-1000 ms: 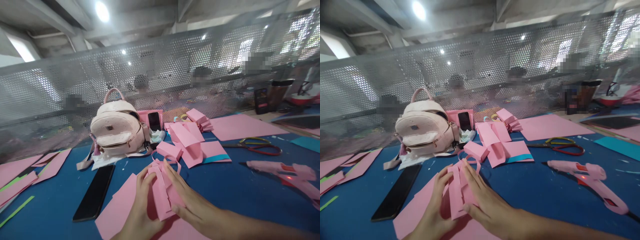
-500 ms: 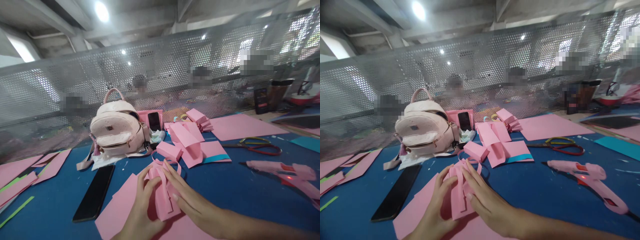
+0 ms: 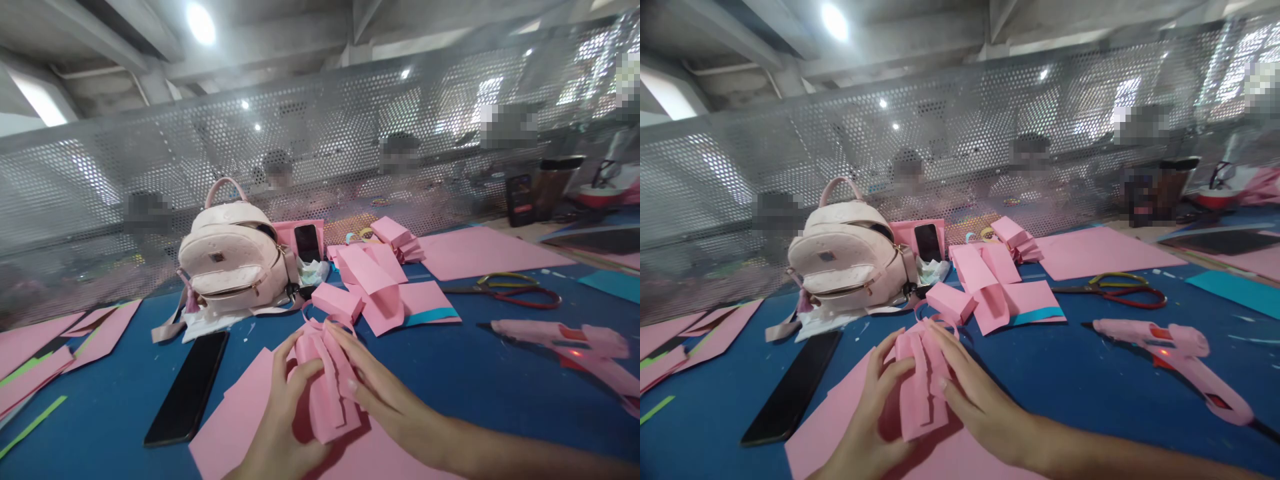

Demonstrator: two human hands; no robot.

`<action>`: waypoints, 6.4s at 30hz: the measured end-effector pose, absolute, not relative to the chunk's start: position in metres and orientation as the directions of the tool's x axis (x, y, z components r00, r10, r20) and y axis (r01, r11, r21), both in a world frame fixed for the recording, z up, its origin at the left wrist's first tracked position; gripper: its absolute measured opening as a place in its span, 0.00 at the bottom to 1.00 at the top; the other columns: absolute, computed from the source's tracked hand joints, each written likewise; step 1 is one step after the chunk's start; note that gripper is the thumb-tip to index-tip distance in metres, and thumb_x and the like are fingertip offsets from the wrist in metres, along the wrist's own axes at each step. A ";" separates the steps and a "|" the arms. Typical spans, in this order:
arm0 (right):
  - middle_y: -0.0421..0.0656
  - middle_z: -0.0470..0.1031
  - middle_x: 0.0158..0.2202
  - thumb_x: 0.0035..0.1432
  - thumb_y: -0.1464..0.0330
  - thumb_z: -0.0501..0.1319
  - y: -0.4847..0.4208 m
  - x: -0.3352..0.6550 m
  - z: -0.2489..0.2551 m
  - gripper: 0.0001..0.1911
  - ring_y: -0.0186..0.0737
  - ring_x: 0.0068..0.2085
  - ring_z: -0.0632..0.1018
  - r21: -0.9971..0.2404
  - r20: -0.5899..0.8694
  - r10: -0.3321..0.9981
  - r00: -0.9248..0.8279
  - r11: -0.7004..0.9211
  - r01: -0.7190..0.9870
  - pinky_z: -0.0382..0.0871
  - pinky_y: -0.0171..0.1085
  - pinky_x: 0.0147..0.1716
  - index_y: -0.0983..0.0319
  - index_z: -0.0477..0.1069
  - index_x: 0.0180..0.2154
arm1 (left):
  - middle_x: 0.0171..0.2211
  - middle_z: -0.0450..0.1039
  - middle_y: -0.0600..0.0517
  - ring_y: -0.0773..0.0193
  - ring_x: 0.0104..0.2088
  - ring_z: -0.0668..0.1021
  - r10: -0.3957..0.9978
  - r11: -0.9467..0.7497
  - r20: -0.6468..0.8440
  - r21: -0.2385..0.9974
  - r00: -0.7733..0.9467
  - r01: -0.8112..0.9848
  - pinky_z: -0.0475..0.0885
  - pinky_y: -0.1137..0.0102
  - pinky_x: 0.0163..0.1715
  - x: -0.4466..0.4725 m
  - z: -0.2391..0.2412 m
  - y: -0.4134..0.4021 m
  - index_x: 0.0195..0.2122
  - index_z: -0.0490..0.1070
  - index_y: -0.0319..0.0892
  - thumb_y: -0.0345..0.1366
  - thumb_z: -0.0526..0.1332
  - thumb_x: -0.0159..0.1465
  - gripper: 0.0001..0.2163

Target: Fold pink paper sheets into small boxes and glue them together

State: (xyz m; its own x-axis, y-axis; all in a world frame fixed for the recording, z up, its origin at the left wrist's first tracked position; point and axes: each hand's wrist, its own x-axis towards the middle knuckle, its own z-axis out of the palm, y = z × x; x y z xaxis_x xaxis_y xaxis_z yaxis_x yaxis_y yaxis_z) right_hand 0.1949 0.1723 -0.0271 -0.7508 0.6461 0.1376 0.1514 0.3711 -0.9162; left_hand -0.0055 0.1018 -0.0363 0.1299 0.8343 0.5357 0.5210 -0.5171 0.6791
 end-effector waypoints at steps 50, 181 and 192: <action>0.39 0.69 0.36 0.58 0.80 0.58 0.175 0.190 -0.029 0.12 0.36 0.38 0.72 -0.696 0.637 0.547 -0.544 0.711 -0.101 0.66 0.40 0.47 0.58 0.67 0.39 | 0.66 0.51 0.46 0.42 0.68 0.56 0.853 -0.379 0.504 0.778 -0.137 0.501 0.58 0.45 0.62 -0.012 -0.048 0.102 0.60 0.60 0.54 0.41 0.68 0.56 0.31; 0.38 0.66 0.30 0.62 0.55 0.63 0.205 0.191 -0.027 0.16 0.37 0.33 0.67 -0.957 0.284 0.726 -0.626 0.252 -0.143 0.62 0.35 0.35 0.61 0.68 0.32 | 0.70 0.36 0.45 0.38 0.70 0.49 0.810 -0.586 0.477 0.678 0.342 0.443 0.61 0.49 0.62 -0.010 -0.036 0.100 0.56 0.65 0.52 0.35 0.70 0.56 0.27; 0.40 0.70 0.33 0.65 0.57 0.59 0.203 0.189 -0.028 0.14 0.37 0.34 0.69 -0.935 0.281 0.782 -0.556 0.353 0.023 0.62 0.34 0.33 0.61 0.71 0.37 | 0.72 0.37 0.43 0.40 0.71 0.46 0.878 -0.479 0.424 0.762 0.223 0.436 0.53 0.41 0.64 -0.018 -0.046 0.099 0.63 0.57 0.56 0.44 0.69 0.61 0.31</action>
